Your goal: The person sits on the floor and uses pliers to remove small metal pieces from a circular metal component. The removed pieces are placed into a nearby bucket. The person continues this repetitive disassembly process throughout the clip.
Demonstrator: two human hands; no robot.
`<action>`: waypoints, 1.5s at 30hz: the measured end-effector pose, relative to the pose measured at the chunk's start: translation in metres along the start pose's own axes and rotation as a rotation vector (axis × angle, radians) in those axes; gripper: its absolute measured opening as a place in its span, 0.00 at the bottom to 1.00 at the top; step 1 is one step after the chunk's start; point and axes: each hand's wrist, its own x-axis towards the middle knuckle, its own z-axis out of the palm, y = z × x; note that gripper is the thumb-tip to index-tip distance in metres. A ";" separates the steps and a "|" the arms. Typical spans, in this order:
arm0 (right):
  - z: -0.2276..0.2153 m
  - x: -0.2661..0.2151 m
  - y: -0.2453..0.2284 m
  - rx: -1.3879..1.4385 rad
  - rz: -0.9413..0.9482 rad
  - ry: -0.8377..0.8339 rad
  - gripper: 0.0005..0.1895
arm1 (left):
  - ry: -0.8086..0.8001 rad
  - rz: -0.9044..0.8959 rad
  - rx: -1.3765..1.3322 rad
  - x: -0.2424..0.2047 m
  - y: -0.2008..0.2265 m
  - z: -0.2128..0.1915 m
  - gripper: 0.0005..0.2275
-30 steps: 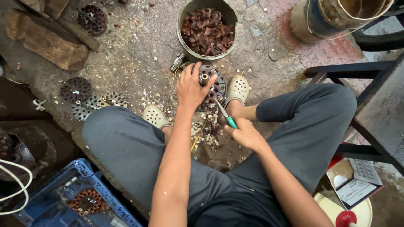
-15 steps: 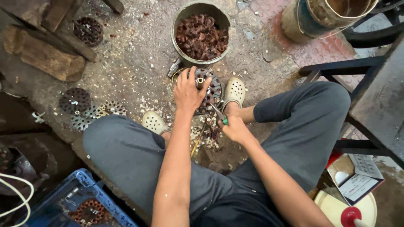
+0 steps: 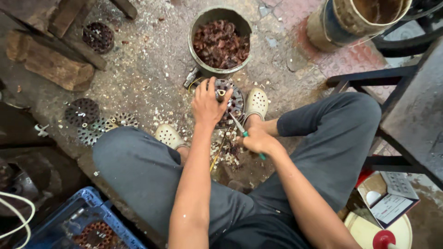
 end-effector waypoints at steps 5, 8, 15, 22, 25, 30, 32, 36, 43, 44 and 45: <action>0.006 -0.012 -0.019 -0.085 -0.237 0.350 0.26 | -0.034 -0.036 -0.005 0.005 0.006 -0.009 0.32; 0.024 -0.006 -0.020 -0.012 -0.335 0.590 0.20 | -0.036 0.001 -0.038 0.006 0.006 -0.011 0.34; 0.017 -0.029 -0.013 0.136 -0.281 0.479 0.21 | 0.090 0.047 0.054 0.004 -0.002 -0.004 0.33; 0.030 -0.061 -0.014 -0.063 -0.078 0.509 0.26 | 0.058 -0.014 -0.038 -0.007 0.002 0.006 0.34; 0.018 -0.048 -0.016 0.467 -0.005 0.090 0.29 | 0.085 -0.019 -0.063 -0.002 0.002 0.001 0.34; 0.004 -0.035 0.008 0.924 -0.035 -0.406 0.27 | 0.027 -0.060 -0.070 -0.003 0.002 0.003 0.36; 0.004 -0.034 0.010 0.929 -0.080 -0.470 0.25 | 0.060 -0.046 -0.080 -0.002 0.003 0.002 0.35; 0.012 -0.046 0.001 0.990 -0.122 -0.386 0.19 | 0.082 -0.048 -0.078 0.000 0.004 0.001 0.33; 0.031 -0.081 -0.029 -0.097 -0.349 0.558 0.26 | 0.067 -0.078 -0.081 -0.004 0.001 0.009 0.33; 0.029 -0.085 -0.032 -0.220 -0.323 0.644 0.29 | 0.058 -0.087 -0.077 -0.004 0.002 0.010 0.33; 0.025 -0.088 -0.034 -0.308 -0.290 0.637 0.28 | 0.059 -0.098 -0.060 -0.006 0.004 0.010 0.33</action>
